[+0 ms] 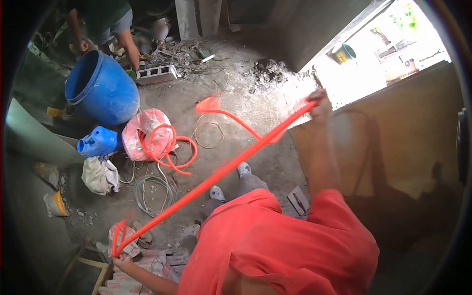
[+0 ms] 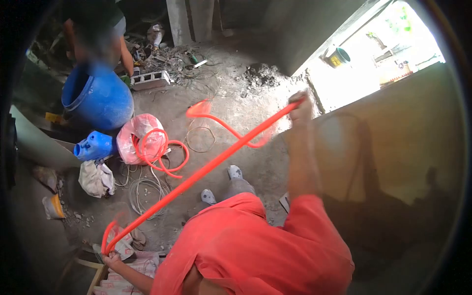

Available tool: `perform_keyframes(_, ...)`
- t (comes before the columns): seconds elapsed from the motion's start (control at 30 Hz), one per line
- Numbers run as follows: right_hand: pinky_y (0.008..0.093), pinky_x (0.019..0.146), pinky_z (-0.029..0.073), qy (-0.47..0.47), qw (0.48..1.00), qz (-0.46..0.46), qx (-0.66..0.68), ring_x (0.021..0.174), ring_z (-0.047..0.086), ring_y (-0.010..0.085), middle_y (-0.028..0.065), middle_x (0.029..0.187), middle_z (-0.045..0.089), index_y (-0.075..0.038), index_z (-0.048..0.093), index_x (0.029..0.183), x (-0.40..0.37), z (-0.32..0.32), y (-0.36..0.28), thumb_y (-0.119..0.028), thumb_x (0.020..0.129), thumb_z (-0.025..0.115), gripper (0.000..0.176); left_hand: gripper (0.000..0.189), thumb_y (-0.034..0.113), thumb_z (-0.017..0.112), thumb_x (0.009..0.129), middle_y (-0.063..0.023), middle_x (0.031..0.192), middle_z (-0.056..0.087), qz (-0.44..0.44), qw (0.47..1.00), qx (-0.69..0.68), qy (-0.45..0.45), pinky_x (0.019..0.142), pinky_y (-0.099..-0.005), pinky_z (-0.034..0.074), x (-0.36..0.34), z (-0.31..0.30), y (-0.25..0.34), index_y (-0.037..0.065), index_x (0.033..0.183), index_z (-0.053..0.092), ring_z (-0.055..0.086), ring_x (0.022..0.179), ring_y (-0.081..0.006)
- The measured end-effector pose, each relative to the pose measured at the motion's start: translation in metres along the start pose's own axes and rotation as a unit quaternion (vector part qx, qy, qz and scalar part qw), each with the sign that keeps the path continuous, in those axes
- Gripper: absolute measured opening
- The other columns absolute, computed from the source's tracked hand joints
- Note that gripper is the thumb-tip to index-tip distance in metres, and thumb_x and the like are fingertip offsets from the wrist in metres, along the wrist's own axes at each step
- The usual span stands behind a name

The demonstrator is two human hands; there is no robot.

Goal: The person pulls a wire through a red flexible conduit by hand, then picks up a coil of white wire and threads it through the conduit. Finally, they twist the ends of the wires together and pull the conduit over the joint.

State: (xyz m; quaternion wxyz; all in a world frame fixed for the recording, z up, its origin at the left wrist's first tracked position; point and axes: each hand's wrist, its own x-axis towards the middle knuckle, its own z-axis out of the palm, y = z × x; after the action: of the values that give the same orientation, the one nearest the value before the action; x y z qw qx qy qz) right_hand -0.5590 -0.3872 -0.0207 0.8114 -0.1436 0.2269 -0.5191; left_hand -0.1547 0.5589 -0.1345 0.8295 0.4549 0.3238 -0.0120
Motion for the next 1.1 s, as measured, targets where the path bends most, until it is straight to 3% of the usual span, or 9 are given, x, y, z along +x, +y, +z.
perform_keyframes(0.2,0.0251,0.045,0.038,0.104,0.898,-0.225,-0.364,0.052,0.043,0.0097,0.0012,0.068,0.045,-0.006,0.051,0.097,0.009,0.118,-0.222,-0.019,0.1,0.055,0.014,0.032,0.021,0.07,0.091,0.0067,0.049,0.036,0.014,0.994,0.033,0.103,0.039,-0.022,0.029,0.019,0.018,-0.023,0.019,0.065,0.051,0.032,0.04,-0.0057)
perform_keyframes(0.37,0.026,0.046,0.039,0.173,0.78,-0.271,-0.537,0.052,0.045,0.0092,-0.0002,0.07,0.05,-0.005,0.056,0.096,0.042,0.161,-0.252,-0.015,0.094,0.063,0.012,0.021,0.032,0.068,0.091,0.0037,0.052,0.045,-0.145,0.971,0.081,-0.17,0.041,-0.0215,0.035,0.016,0.059,-0.087,0.013,0.085,0.064,0.043,0.044,-0.008)
perform_keyframes(0.47,0.0272,0.053,0.041,0.169,0.739,-0.442,-0.479,0.058,0.049,0.0131,0.002,0.073,0.051,-0.005,0.059,0.101,0.108,0.131,-0.298,-0.021,0.094,0.06,0.018,0.017,0.022,0.069,0.085,-0.0003,0.068,0.057,-0.032,0.988,0.149,0.008,0.042,-0.021,0.041,-0.017,0.109,-0.132,0.008,0.09,0.062,0.05,0.05,-0.0097)
perform_keyframes(0.57,0.0329,0.068,0.042,0.169,0.564,-0.4,-0.702,0.074,0.054,0.0211,0.0093,0.084,0.057,-0.005,0.062,0.106,0.173,0.02,-0.366,-0.033,0.093,0.059,0.031,0.022,0.016,0.066,0.086,0.0001,0.075,0.058,-0.06,0.977,0.16,-0.127,0.042,-0.0193,0.038,-0.074,0.165,-0.184,0.005,0.104,0.061,0.047,0.051,-0.0079)
perform_keyframes(0.73,0.0425,0.094,0.045,0.117,0.16,0.003,-0.98,0.102,0.062,0.0344,0.0216,0.102,0.067,-0.007,0.069,0.114,0.3,-0.185,-0.332,-0.054,0.091,0.055,0.054,0.025,0.009,0.064,0.088,0.0017,0.086,0.059,-0.2,0.941,0.073,-0.263,0.04,-0.0174,0.029,-0.174,0.266,-0.28,0.004,0.112,0.06,0.04,0.049,-0.0027)
perform_keyframes(0.77,0.0444,0.1,0.045,0.059,0.169,0.039,-0.983,0.107,0.064,0.0371,0.024,0.106,0.069,-0.007,0.07,0.116,0.311,-0.208,-0.285,-0.058,0.091,0.055,0.059,0.017,0.012,0.068,0.087,0.0003,0.085,0.06,-0.124,0.949,0.138,-0.255,0.038,-0.0169,0.027,-0.21,0.3,-0.294,0.007,0.1,0.058,0.038,0.047,-0.0005)
perform_keyframes(0.83,0.0385,0.094,0.049,-0.155,0.411,0.011,-0.898,0.1,0.067,0.0284,0.0162,0.104,0.07,-0.008,0.065,0.122,0.331,-0.291,-0.176,-0.035,0.087,0.062,0.045,0.016,0.015,0.068,0.087,-0.0016,0.086,0.061,-0.095,0.94,0.196,-0.262,0.038,-0.0169,0.027,-0.265,0.349,-0.308,0.008,0.094,0.056,0.037,0.046,-0.0006)
perform_keyframes(0.9,0.0346,0.075,0.053,-0.04,0.656,0.211,-0.724,0.095,0.068,0.0201,0.0082,0.113,0.067,-0.009,0.062,0.126,0.209,-0.173,0.002,-0.03,0.091,0.058,0.041,0.017,0.015,0.067,0.088,-0.0029,0.086,0.062,-0.106,0.924,0.23,-0.286,0.038,-0.0163,0.027,-0.285,0.368,-0.32,0.009,0.095,0.053,0.037,0.047,0.0006)
perform_keyframes(1.1,0.033,0.085,0.05,-0.329,0.662,0.452,-0.498,0.097,0.066,0.0185,0.0105,0.104,0.07,0.001,0.061,0.124,-0.02,0.051,0.242,-0.048,0.099,0.051,0.056,0.021,0.014,0.067,0.083,-0.0057,0.083,0.063,-0.081,0.807,0.416,-0.411,0.05,-0.0239,0.042,-0.324,0.387,-0.364,0.005,0.099,0.057,0.051,0.057,-0.0086)
